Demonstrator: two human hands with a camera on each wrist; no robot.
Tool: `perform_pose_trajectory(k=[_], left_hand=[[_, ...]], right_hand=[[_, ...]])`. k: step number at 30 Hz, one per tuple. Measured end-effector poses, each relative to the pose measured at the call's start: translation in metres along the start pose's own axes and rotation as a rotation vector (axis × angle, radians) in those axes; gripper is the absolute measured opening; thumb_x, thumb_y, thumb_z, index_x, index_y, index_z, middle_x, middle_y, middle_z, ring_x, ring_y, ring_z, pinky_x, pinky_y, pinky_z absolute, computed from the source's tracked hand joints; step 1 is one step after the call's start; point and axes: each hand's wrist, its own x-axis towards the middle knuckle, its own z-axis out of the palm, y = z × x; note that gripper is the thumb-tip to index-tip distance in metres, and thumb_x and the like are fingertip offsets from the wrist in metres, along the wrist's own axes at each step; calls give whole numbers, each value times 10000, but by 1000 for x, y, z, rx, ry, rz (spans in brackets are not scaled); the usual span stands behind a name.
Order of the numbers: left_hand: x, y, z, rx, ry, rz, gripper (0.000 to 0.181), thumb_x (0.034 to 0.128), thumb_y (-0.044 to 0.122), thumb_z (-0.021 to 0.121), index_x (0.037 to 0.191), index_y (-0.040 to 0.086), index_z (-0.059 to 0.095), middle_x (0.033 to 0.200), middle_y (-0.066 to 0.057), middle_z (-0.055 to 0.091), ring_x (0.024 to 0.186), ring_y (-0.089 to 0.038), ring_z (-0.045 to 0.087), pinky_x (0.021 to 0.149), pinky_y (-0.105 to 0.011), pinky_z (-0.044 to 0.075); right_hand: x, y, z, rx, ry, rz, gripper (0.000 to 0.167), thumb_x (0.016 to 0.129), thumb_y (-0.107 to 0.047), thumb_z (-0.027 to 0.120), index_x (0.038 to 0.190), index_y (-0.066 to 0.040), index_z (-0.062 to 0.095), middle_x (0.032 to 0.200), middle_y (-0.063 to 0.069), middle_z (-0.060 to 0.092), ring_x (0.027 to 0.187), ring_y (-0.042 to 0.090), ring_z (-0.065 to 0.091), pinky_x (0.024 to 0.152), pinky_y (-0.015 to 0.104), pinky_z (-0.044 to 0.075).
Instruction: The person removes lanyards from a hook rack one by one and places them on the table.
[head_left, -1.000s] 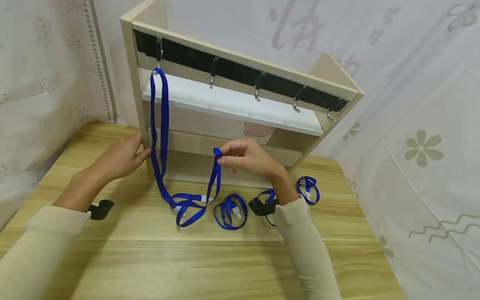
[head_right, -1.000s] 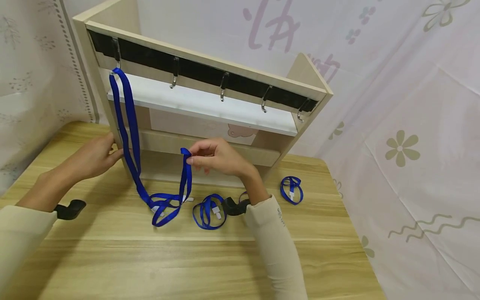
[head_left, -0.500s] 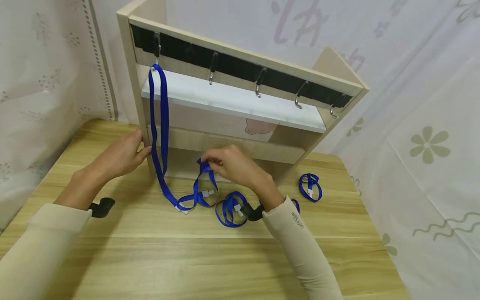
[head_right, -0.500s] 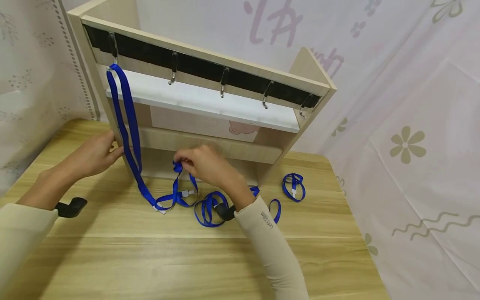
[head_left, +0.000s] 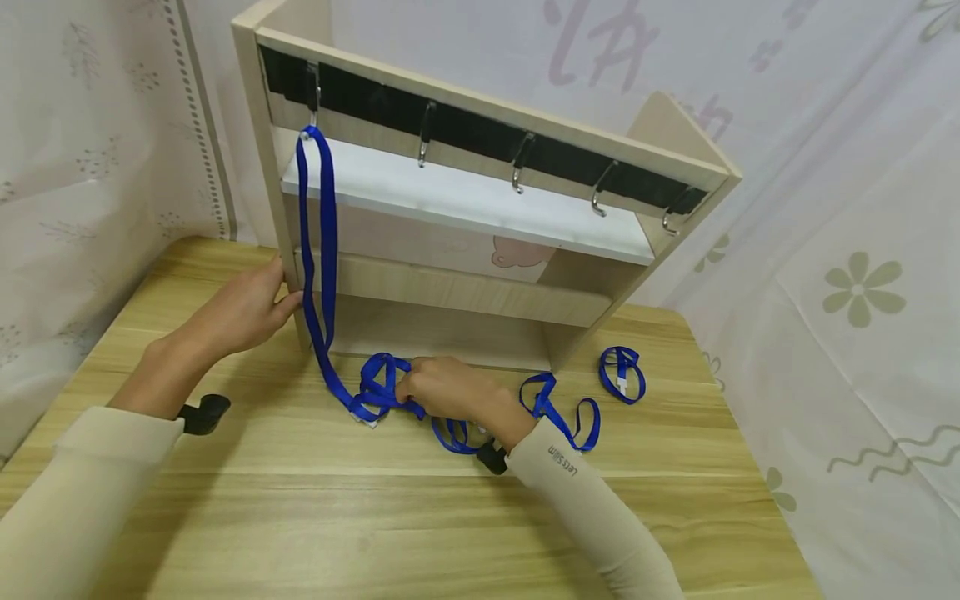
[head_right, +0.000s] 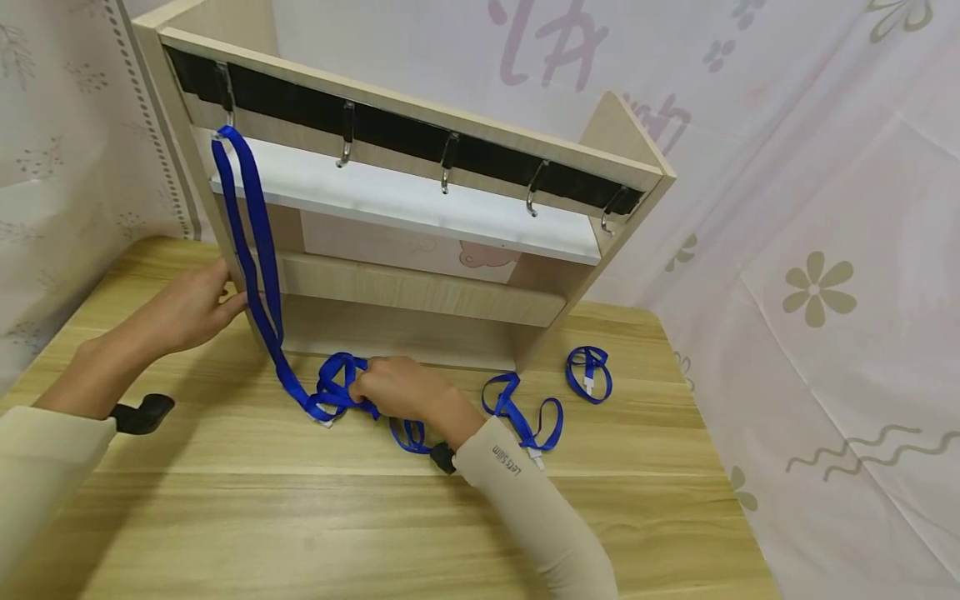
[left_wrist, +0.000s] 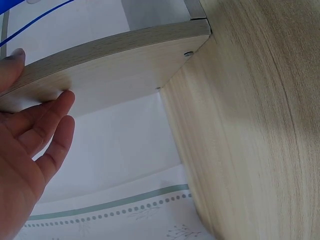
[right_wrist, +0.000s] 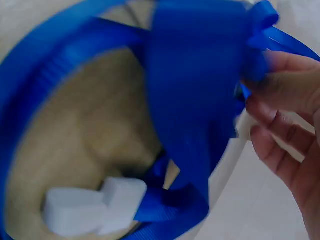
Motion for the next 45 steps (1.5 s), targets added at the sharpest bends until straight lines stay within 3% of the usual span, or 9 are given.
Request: perform_pose_trajectory(k=[6,12,16,23,26,29,33,38,45], left_hand=[[-1,-1,0,0,13,9,320,999,39,536,1291,-39,430,1126,-276,647,1134,-502,571,922,-621,442],[-2,-1,0,4,20,9,277,995,30,535,1247,-50,449,1105,-279,649,1116,-508,577,915,-620,446],[-1,0,2,10,16,7,221,994,29,534,1190,-51,469,1099,-283,647,1105,-511,582,903,-614,454],[1,0,5,-9,29,21,271,990,30,550,1237,-35,461,1099,-269,655,1082,-486,602,886,-603,464],[1,-2,6,-12,32,26,294,989,29,549,1258,-40,453,1120,-279,648,1084,-479,601,895,-602,461],[1,-3,6,-7,32,32,302,988,27,547,1262,-48,444,1122,-285,644,1073,-473,605,889,-598,462],[-1,-4,7,-8,34,46,290,987,24,549,1248,-44,443,1087,-271,651,1028,-456,619,860,-587,471],[-2,-4,8,-8,31,47,314,992,44,559,1270,-37,437,1077,-253,648,1004,-423,615,840,-569,466],[-1,-1,7,-10,42,59,316,993,51,563,1275,-26,443,1108,-251,645,1046,-426,608,850,-558,463]], right_hand=[[3,-4,0,-105,-1,3,301,932,-19,654,1051,-274,763,1082,-140,719,955,90,606,810,232,521],[1,2,-36,-50,165,39,296,936,-21,568,1035,-225,758,1000,-96,713,884,80,624,728,228,521],[2,-1,-70,19,366,76,251,969,-85,548,1089,-176,749,1022,-64,726,886,73,659,738,218,526],[18,-25,-138,87,913,130,225,1011,-167,575,1078,-15,729,985,69,752,773,109,691,660,130,494],[26,-35,-161,49,1040,193,257,1019,-193,571,1091,9,712,969,84,749,799,126,701,668,139,509],[35,-43,-177,-1,1046,310,309,1010,-294,588,1082,-15,700,898,43,732,760,99,683,622,137,496],[48,-47,-186,-15,988,432,347,992,-406,591,928,-74,668,738,-19,638,591,63,559,488,141,382],[62,-47,-189,24,967,479,366,1015,-401,549,810,-105,614,652,-44,566,539,54,515,469,154,354],[70,-46,-201,204,1005,517,278,1018,-271,560,956,-46,711,762,-14,725,589,45,624,494,122,387]])
